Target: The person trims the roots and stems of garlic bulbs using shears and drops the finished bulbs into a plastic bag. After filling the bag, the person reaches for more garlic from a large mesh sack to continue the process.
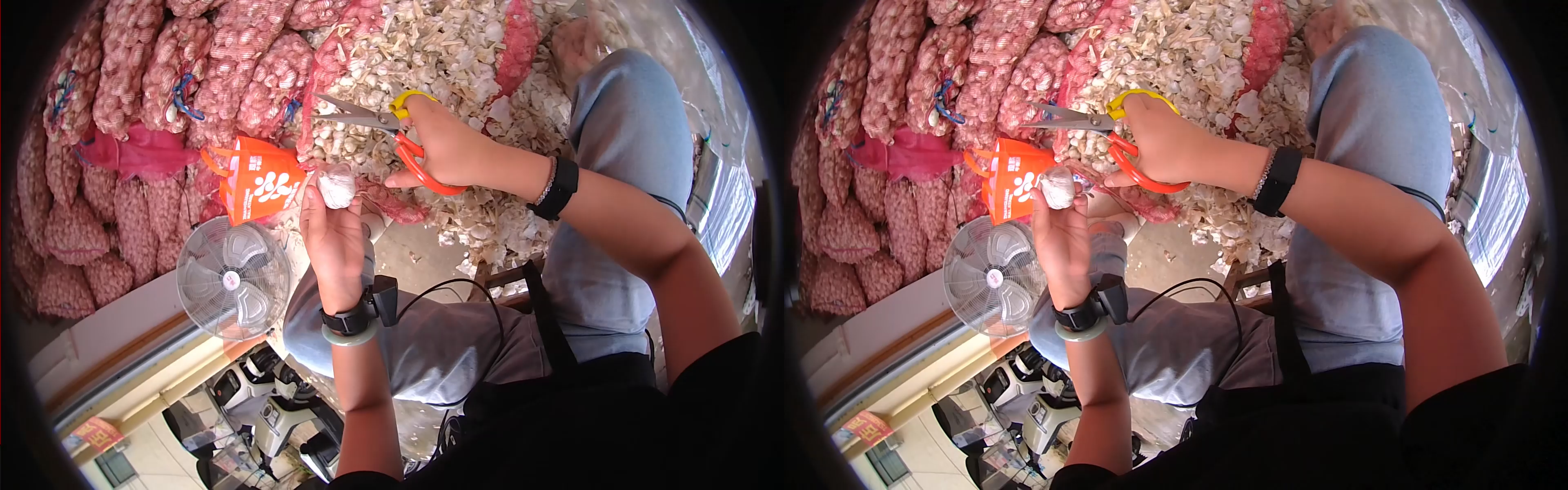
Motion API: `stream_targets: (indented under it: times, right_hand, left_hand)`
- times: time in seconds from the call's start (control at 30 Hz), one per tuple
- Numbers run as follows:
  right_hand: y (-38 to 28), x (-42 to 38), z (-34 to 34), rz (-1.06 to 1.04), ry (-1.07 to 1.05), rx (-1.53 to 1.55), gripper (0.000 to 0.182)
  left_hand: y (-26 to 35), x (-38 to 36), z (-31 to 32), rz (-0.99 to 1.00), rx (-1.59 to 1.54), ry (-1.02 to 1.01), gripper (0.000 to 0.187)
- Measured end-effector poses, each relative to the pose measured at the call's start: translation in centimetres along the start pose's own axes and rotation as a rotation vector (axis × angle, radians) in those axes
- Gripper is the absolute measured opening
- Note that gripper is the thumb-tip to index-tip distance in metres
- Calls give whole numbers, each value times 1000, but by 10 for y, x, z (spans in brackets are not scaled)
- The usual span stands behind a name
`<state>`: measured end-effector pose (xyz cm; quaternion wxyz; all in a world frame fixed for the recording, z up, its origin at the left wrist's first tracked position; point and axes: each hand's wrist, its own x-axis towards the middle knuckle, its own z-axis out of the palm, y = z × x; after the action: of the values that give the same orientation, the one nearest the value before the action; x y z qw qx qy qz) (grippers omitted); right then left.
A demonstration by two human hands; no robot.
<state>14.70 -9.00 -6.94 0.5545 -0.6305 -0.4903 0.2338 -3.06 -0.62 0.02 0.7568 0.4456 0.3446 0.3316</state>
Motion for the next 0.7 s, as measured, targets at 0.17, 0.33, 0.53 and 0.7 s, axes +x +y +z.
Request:
stream_targets:
  times: [0.17, 0.33, 0.53, 0.7]
  right_hand:
    - [-1, -3, -2, -174, -113, -275, 78]
    - [-1, -5, -1, -171, -186, -418, 75]
    - [-5, -3, -2, -60, -297, -536, 71]
    - [-11, -3, -6, -24, -346, -496, 51]
  left_hand:
    - [5, 4, -7, 76, 1, 89, 39]
    - [9, 6, -12, 132, 51, 110, 39]
    - [9, 4, -12, 198, 122, 85, 39]
    - [7, 7, -14, 236, 175, 75, 40]
